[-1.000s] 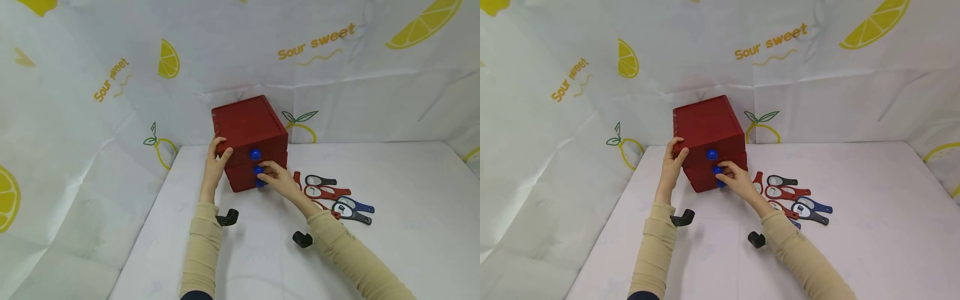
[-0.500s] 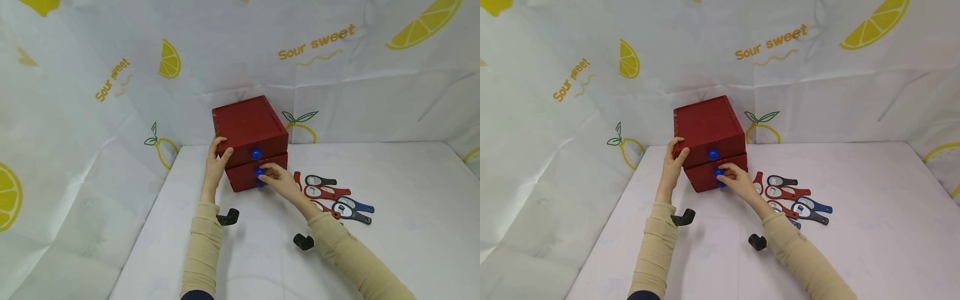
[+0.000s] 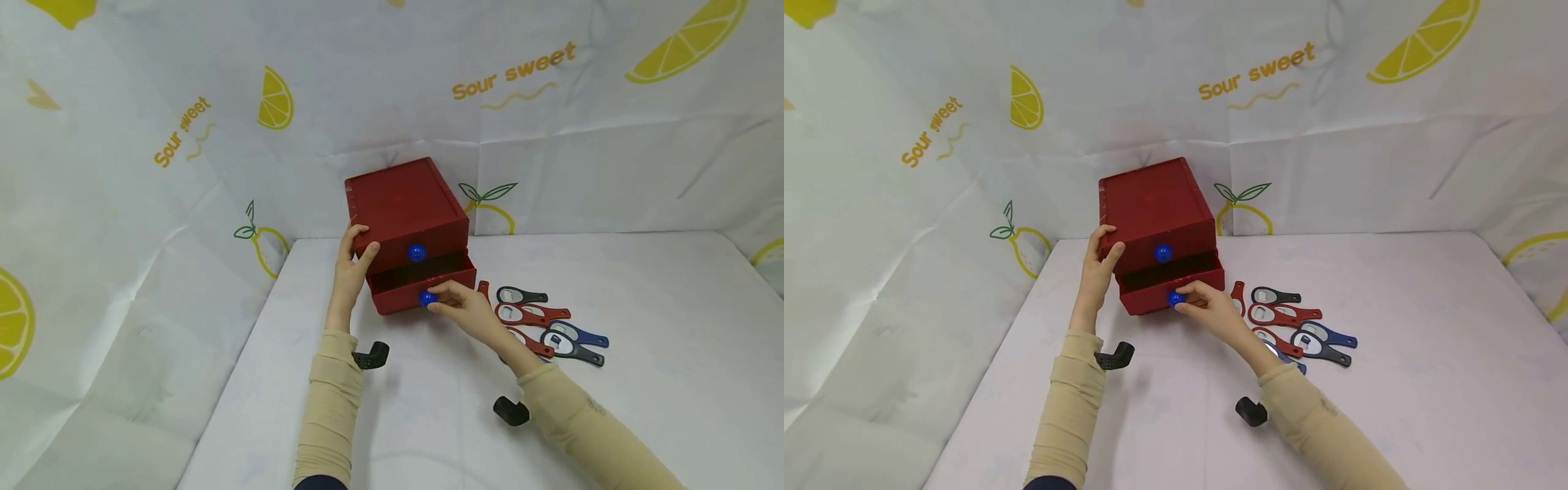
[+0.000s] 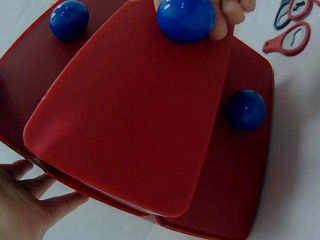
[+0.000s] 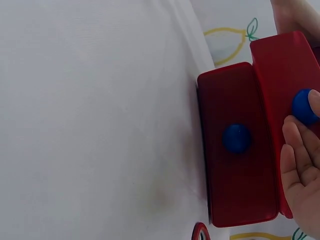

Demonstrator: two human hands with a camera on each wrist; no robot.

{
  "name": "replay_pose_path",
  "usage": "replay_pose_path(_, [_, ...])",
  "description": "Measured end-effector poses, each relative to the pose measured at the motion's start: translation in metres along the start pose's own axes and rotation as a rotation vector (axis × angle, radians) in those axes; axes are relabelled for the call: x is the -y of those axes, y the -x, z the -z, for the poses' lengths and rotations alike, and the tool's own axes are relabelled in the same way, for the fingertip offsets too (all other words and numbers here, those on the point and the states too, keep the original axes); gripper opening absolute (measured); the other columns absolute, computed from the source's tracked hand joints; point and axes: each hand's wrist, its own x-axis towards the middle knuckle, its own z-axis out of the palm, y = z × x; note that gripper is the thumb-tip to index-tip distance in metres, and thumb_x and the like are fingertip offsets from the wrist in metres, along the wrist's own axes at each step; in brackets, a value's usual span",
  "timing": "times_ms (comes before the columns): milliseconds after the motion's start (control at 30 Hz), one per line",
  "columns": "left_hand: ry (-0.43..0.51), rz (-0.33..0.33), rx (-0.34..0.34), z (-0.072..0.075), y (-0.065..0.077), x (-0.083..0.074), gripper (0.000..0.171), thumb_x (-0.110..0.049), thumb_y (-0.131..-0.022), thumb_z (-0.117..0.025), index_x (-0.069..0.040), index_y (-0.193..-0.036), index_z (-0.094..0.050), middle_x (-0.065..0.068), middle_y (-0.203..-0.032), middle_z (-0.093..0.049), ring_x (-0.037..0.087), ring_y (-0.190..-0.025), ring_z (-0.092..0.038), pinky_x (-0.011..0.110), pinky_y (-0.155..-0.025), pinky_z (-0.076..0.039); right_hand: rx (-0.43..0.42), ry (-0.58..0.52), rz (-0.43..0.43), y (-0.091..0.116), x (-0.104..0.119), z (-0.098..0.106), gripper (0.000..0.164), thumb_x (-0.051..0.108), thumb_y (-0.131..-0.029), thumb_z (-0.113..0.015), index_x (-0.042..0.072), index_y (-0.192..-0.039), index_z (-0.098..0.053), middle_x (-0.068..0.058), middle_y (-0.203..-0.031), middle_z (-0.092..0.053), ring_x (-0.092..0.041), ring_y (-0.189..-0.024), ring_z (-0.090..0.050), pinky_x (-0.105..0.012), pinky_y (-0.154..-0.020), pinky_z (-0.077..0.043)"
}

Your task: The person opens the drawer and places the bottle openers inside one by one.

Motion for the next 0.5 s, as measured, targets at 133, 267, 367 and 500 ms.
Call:
replay_pose_path(133, [-0.005,-0.001,0.002,0.001,0.0,-0.001,0.039,-0.02,-0.093,-0.056,-0.014,-0.129,-0.042,0.004,-0.157,-0.013,0.023,-0.142,-0.022,0.046,-0.107,-0.034,-0.004,0.024,0.012,0.006,0.0,-0.001,0.029,0.031,-0.084,-0.068,0.02,-0.11,-0.064,-0.006,-0.1,-0.07,-0.016,-0.087,-0.064,-0.019,-0.074,-0.05])
replay_pose_path(267, [-0.018,0.007,0.003,0.001,0.0,-0.001,0.039,-0.02,-0.093,-0.057,-0.014,-0.129,-0.042,0.004,-0.157,-0.014,0.024,-0.141,-0.023,0.047,-0.108,-0.034,-0.011,0.053,0.039,0.013,0.001,0.0,0.028,0.029,-0.083,-0.069,0.019,-0.109,-0.065,-0.006,-0.099,-0.071,-0.016,-0.086,-0.064,-0.022,-0.073,-0.051])
replay_pose_path(367, [-0.031,0.004,0.009,0.001,0.0,-0.002,0.039,-0.02,-0.093,-0.056,-0.013,-0.129,-0.041,0.005,-0.157,-0.013,0.025,-0.14,-0.025,0.047,-0.108,-0.034,-0.016,0.078,0.068,0.018,0.003,0.001,0.028,0.027,-0.083,-0.07,0.017,-0.108,-0.065,-0.005,-0.097,-0.072,-0.016,-0.085,-0.065,-0.026,-0.078,-0.051])
replay_pose_path(500, [-0.045,0.005,0.016,0.003,0.0,-0.002,0.039,-0.019,-0.094,-0.056,-0.014,-0.13,-0.041,0.004,-0.158,-0.013,0.027,-0.139,-0.026,0.048,-0.107,-0.035,-0.012,0.11,0.086,0.024,0.005,0.001,0.028,0.029,-0.082,-0.07,0.017,-0.108,-0.065,-0.003,-0.096,-0.072,-0.015,-0.086,-0.065,-0.027,-0.078,-0.05])
